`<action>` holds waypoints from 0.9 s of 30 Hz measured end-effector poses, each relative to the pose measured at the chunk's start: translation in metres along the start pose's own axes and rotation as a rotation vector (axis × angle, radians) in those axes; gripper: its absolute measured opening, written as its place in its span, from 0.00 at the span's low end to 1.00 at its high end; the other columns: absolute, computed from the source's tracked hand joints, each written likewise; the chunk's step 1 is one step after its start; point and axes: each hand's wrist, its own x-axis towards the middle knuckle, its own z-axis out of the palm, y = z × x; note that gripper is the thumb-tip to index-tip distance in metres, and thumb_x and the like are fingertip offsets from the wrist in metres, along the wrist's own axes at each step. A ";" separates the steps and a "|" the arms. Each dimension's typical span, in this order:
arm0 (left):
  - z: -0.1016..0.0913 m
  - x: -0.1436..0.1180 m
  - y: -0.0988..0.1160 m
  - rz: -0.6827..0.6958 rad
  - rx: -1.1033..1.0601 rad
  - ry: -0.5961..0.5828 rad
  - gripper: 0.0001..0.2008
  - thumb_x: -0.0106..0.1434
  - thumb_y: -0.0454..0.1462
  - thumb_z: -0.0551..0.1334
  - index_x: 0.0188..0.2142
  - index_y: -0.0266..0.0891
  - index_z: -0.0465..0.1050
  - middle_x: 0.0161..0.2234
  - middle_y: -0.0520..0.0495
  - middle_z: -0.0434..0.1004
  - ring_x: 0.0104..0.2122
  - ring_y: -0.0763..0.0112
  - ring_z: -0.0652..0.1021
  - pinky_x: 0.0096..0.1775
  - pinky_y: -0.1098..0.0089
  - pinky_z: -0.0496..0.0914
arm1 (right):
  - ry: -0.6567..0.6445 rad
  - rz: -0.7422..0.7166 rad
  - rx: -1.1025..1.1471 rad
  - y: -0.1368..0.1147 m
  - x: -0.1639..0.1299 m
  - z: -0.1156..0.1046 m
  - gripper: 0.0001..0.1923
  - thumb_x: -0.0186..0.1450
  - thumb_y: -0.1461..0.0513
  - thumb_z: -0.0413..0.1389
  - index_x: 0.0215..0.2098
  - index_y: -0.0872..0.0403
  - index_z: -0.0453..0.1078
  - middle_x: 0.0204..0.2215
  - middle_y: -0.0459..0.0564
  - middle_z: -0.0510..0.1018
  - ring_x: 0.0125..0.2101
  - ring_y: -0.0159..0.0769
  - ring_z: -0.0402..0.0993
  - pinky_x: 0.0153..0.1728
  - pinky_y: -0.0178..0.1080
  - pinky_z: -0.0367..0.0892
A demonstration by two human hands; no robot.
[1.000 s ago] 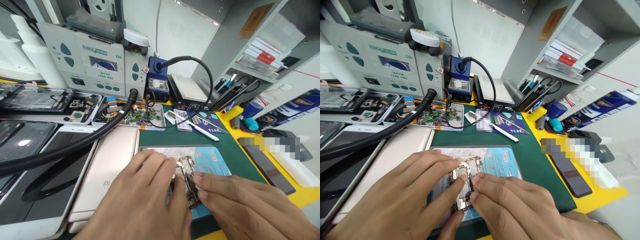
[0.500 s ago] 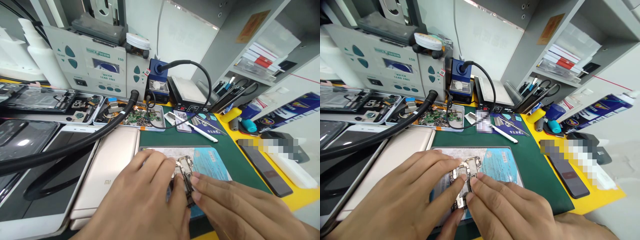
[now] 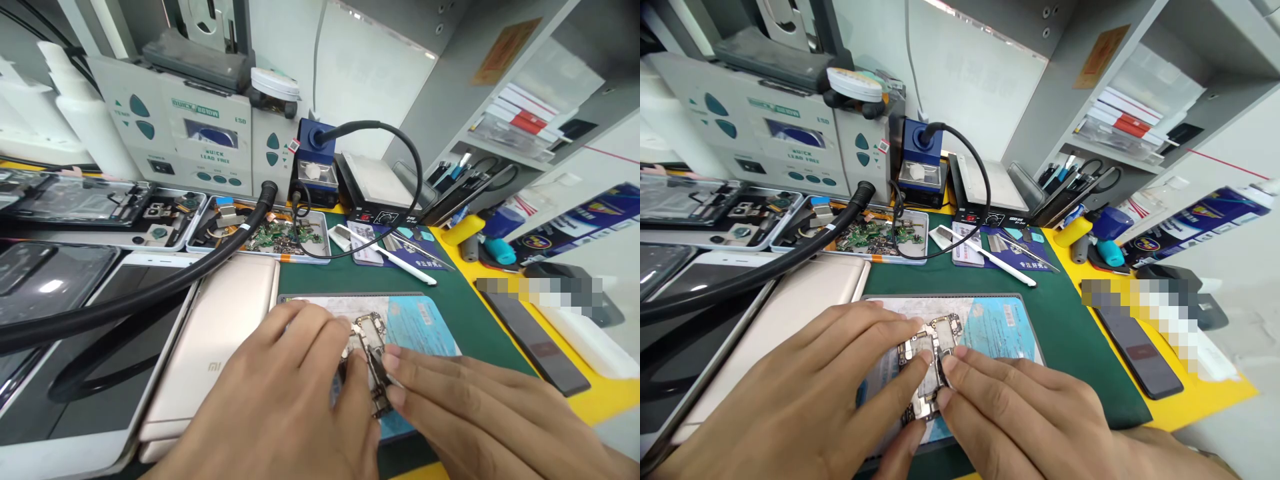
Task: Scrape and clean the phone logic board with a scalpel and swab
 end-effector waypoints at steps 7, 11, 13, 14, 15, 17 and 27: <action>-0.002 0.000 -0.001 0.001 -0.008 -0.007 0.15 0.70 0.40 0.56 0.36 0.40 0.82 0.35 0.41 0.80 0.38 0.53 0.78 0.39 0.53 0.78 | 0.034 0.015 0.011 -0.001 -0.001 0.004 0.19 0.81 0.64 0.44 0.58 0.55 0.77 0.63 0.44 0.79 0.70 0.32 0.62 0.74 0.35 0.53; -0.003 0.000 0.000 -0.005 -0.019 -0.097 0.14 0.71 0.40 0.57 0.37 0.39 0.82 0.36 0.41 0.80 0.39 0.53 0.78 0.41 0.53 0.78 | 0.056 -0.041 -0.046 0.001 0.000 0.006 0.20 0.80 0.64 0.44 0.57 0.57 0.77 0.61 0.50 0.80 0.70 0.37 0.65 0.73 0.39 0.57; -0.006 0.000 0.001 -0.004 -0.019 -0.091 0.15 0.71 0.39 0.56 0.37 0.39 0.82 0.35 0.41 0.80 0.39 0.53 0.78 0.41 0.54 0.78 | 0.068 -0.100 -0.060 0.002 0.003 0.007 0.20 0.79 0.65 0.45 0.55 0.58 0.78 0.60 0.53 0.81 0.68 0.41 0.68 0.69 0.40 0.65; -0.009 0.001 0.002 0.003 -0.021 -0.064 0.16 0.72 0.39 0.55 0.36 0.39 0.82 0.35 0.41 0.80 0.38 0.54 0.78 0.40 0.54 0.78 | 0.073 -0.122 -0.058 0.002 0.004 0.007 0.20 0.79 0.66 0.45 0.54 0.58 0.79 0.59 0.54 0.82 0.66 0.43 0.70 0.66 0.40 0.69; -0.011 0.001 0.002 0.007 -0.025 -0.049 0.16 0.71 0.38 0.55 0.35 0.39 0.81 0.34 0.41 0.79 0.38 0.54 0.78 0.39 0.54 0.78 | 0.080 -0.131 -0.051 0.001 0.006 0.007 0.20 0.79 0.66 0.45 0.54 0.58 0.79 0.57 0.55 0.83 0.65 0.43 0.73 0.64 0.40 0.72; -0.016 0.002 0.003 0.000 -0.031 -0.061 0.15 0.71 0.37 0.55 0.36 0.38 0.82 0.35 0.40 0.80 0.39 0.53 0.78 0.42 0.52 0.78 | 0.104 -0.096 -0.038 -0.003 0.009 0.008 0.21 0.79 0.67 0.44 0.53 0.58 0.80 0.55 0.55 0.85 0.61 0.43 0.77 0.61 0.40 0.75; -0.021 0.005 0.006 -0.044 -0.071 -0.118 0.12 0.70 0.36 0.58 0.39 0.37 0.82 0.39 0.39 0.80 0.42 0.51 0.79 0.47 0.50 0.78 | 0.128 0.004 -0.001 -0.013 0.007 0.009 0.22 0.80 0.64 0.42 0.55 0.60 0.78 0.52 0.58 0.86 0.57 0.45 0.81 0.60 0.43 0.76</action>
